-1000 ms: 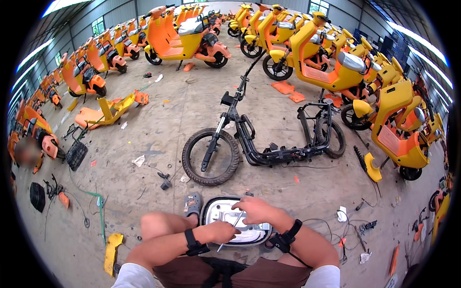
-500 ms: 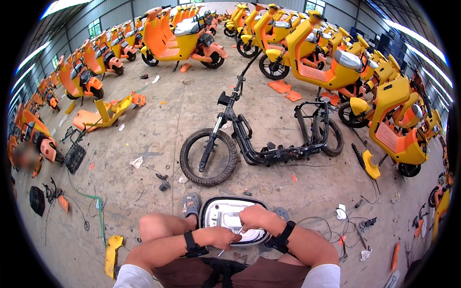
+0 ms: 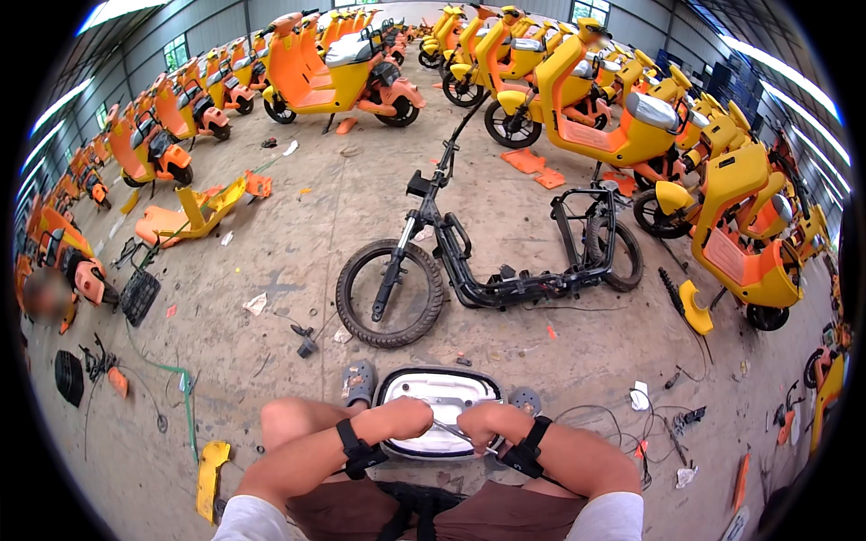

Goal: The person manipulates a white scooter component on their lap, using a socket wrench to tighten bolts and a small metal tool to adjust internal parts. They rotate the object, using both hands to align and secure various components.

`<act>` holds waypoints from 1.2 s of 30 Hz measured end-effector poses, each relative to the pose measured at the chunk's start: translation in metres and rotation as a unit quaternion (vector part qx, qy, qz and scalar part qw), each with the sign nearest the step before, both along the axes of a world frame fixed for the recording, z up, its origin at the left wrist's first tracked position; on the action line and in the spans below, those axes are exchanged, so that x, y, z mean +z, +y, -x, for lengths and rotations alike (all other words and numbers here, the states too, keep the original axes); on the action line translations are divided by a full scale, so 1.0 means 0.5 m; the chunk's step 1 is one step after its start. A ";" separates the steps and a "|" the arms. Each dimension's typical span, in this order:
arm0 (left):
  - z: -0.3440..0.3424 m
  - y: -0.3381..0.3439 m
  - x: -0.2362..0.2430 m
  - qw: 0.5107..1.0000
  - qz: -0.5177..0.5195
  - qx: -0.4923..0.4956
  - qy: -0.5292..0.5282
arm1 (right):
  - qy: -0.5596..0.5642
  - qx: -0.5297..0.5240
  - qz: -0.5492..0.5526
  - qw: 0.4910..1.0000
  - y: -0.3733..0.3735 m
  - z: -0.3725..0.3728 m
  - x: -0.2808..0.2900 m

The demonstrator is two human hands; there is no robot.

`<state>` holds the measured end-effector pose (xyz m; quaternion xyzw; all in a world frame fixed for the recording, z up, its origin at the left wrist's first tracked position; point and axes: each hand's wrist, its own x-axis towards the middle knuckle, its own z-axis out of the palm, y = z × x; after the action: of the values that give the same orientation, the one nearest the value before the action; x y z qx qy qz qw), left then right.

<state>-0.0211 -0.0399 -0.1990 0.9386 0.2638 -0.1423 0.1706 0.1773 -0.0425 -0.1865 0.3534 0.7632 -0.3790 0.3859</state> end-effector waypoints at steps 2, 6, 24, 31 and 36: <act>0.007 -0.010 -0.015 1.000 -0.010 0.005 -0.019 | 0.045 0.016 0.010 0.999 0.000 0.001 -0.020; 0.007 -0.013 -0.024 0.999 -0.031 0.003 -0.039 | 0.107 -0.060 -0.014 0.992 0.002 -0.001 -0.041; 0.018 0.002 0.000 0.993 -0.062 0.078 -0.062 | 0.192 -0.283 0.022 0.939 0.021 0.038 -0.017; 0.027 0.004 -0.008 0.990 -0.031 0.105 -0.087 | 0.178 -0.324 0.081 0.926 0.017 0.050 -0.018; 0.025 0.010 -0.014 0.992 -0.012 0.106 -0.072 | 0.188 -0.305 0.048 0.932 0.012 0.054 -0.037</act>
<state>-0.0334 -0.0352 -0.2061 0.9153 0.3505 -0.0518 0.1916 0.1502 -0.0365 -0.2053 0.4729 0.6580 -0.5741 0.1175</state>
